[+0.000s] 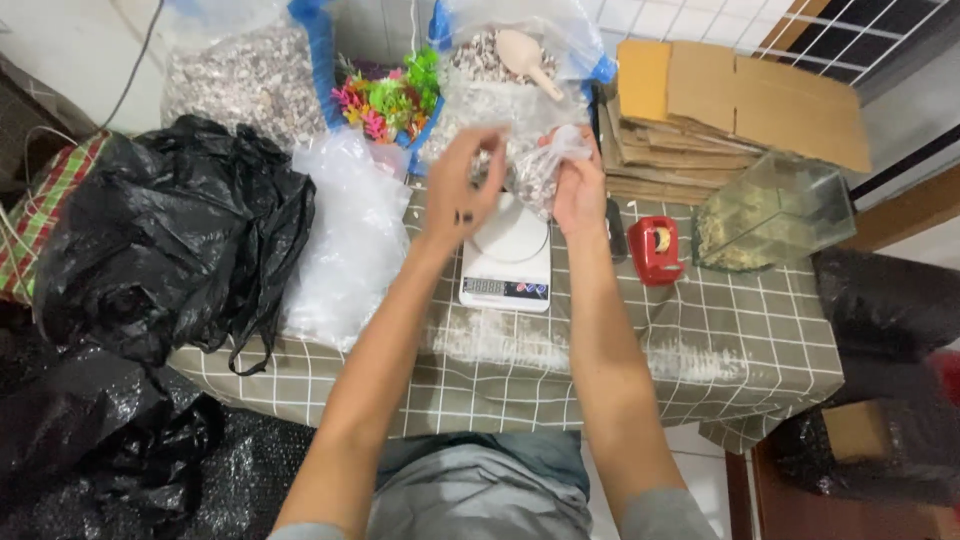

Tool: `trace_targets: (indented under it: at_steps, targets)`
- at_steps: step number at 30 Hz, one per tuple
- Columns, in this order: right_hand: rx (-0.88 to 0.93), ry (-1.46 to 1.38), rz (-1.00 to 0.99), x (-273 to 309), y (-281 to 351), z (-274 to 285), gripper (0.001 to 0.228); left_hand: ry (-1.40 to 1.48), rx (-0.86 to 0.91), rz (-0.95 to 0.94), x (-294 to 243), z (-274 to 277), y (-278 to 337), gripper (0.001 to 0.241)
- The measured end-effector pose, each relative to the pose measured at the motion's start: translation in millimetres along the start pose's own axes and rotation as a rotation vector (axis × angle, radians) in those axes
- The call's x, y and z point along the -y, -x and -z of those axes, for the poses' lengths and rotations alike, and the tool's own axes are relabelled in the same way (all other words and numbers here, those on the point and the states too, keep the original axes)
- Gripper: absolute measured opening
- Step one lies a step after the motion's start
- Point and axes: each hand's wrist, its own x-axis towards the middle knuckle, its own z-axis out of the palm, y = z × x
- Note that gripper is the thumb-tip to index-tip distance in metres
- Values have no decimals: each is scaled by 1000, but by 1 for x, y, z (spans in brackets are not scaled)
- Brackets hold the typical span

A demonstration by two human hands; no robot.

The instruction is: Weighing out a specific amount of aquarium gravel into a plastic bag using a scoop and a digital scale

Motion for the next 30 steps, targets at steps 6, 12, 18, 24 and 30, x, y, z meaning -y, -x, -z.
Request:
trace_targets:
  at_steps: [6,12,18,24,30]
  targets:
    - [-4,43,13,17,5,-21,9,-87,-13,-2,24,12,4,23]
    - [-109,-23,-19,30,9,-39,14,-71,49,34,27,3,13,26]
    - [-183,-74,-105,46,19,-75,13,50,33,6,6,10,8,35]
    - [93,151,-171,26,16,-56,16,101,70,-25,12,8,10,43]
    - [93,168,-377,9,22,-53,13,142,53,12,15,12,18,39]
